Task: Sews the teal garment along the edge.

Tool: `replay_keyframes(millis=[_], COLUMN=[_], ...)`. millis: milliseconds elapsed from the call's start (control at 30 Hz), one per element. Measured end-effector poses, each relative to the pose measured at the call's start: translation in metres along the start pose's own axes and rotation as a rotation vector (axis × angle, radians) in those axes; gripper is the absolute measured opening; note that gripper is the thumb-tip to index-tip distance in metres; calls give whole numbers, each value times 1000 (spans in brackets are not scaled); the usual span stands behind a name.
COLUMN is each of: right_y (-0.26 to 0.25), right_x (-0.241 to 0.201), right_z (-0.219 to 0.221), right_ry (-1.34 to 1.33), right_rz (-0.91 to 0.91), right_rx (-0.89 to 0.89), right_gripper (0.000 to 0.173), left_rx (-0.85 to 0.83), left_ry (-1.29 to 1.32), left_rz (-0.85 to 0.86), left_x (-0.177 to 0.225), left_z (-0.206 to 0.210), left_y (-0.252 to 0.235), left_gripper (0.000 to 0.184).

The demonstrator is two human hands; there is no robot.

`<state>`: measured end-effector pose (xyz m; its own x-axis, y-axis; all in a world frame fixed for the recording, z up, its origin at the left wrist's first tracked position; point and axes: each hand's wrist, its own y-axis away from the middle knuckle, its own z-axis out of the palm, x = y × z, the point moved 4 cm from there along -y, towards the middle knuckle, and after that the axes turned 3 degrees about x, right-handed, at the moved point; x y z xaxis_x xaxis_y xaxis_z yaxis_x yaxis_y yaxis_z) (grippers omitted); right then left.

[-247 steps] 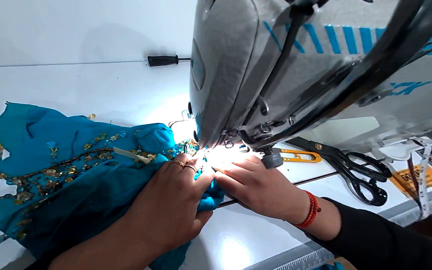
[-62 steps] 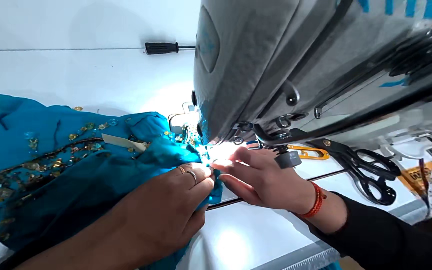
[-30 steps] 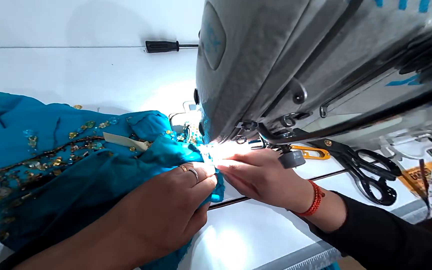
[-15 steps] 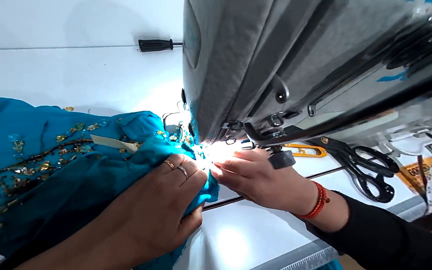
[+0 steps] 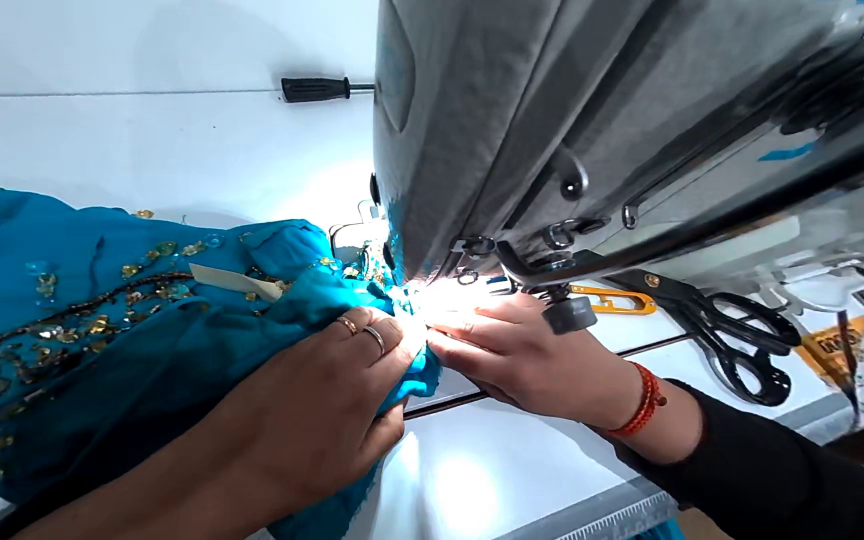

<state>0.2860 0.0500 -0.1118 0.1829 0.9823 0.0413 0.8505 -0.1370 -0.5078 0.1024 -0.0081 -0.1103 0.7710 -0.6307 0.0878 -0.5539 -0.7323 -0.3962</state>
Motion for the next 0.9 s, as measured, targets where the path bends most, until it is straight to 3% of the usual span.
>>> replay_keyframes(millis=[900], right_y=[-3], right_x=[6], right_z=[3], right_ry=[16], right_rz=[86], right_rx=[3], right_gripper=[26], left_rx=[-21], left_ry=[-15], left_rz=[-56], left_x=[-3], left_z=[2], left_y=[-5], left_gripper=[50])
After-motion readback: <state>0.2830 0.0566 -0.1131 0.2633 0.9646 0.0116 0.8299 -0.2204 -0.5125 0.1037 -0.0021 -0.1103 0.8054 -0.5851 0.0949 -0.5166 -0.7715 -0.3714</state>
